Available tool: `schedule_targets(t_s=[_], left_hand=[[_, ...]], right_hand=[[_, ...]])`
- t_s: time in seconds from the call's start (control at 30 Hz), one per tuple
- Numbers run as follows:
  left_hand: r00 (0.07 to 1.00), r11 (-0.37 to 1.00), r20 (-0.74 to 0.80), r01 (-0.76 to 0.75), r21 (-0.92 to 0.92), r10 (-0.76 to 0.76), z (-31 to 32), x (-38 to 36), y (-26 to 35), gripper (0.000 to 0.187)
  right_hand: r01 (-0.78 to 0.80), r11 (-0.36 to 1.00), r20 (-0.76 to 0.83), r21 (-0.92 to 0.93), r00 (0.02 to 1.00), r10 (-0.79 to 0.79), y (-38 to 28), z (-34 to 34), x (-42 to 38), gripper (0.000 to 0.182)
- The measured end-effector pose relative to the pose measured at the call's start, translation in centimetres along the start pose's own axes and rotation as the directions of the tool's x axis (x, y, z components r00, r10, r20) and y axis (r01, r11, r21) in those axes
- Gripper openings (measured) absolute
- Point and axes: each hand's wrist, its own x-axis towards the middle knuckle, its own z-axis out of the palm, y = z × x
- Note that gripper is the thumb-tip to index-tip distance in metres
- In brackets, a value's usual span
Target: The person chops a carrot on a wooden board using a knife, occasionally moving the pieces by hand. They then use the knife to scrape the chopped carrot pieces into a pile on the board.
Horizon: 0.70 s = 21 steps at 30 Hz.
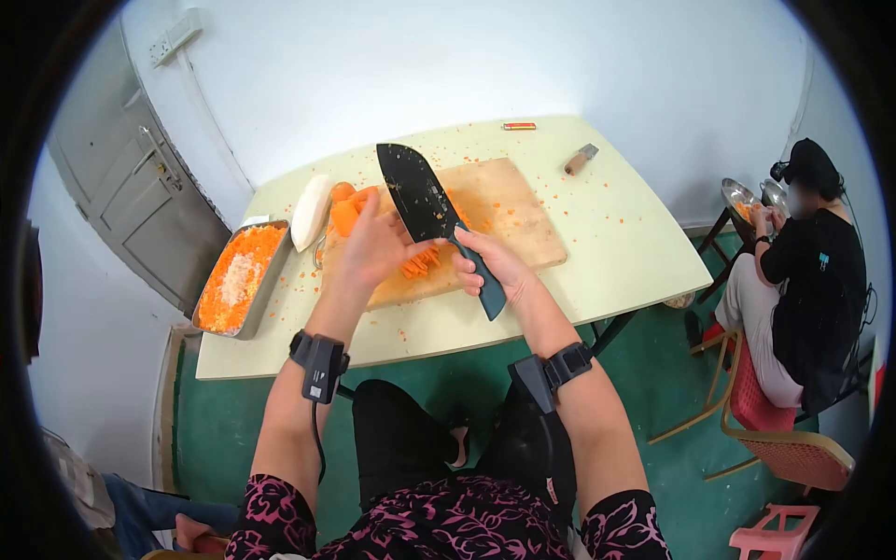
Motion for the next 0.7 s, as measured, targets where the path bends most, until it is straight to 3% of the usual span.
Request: schedule_targets(t_s=[0.1,0.2,0.33,0.5,0.6,0.7], left_hand=[[0.987,0.998,0.160,-0.008,-0.064,0.018,0.8,0.5,-0.6,0.059],[0.998,0.991,-0.061,-0.024,-0.129,0.016,0.6,0.9,-1.2,0.055],[0.986,0.987,-0.162,-0.068,-0.148,0.043,-1.6,1.3,-1.2,0.045],[0.975,0.997,-0.211,-0.071,-0.024,0.065,-3.8,1.0,-0.1,0.028],[0.966,0.985,-0.228,-0.090,0.147,0.122,-4.1,0.6,0.0,0.020],[0.931,0.948,-0.302,-0.110,0.298,0.203,-3.6,0.8,-0.2,0.020]], right_hand=[[-0.022,1.000,-0.035,0.021,0.999,0.022,0.1,-0.1,-0.1,0.026],[0.009,1.000,-0.061,-0.015,0.998,-0.010,0.2,-0.2,-0.2,0.026],[0.014,0.999,-0.113,-0.043,0.993,-0.019,0.2,0.4,-0.3,0.024],[0.173,0.985,-0.221,-0.014,0.960,-0.172,0.8,1.0,-0.4,0.023],[0.265,0.963,-0.240,-0.056,0.932,-0.270,1.0,1.0,-0.7,0.025],[0.279,0.934,-0.370,-0.223,0.862,-0.346,1.3,1.5,-1.6,0.021]])
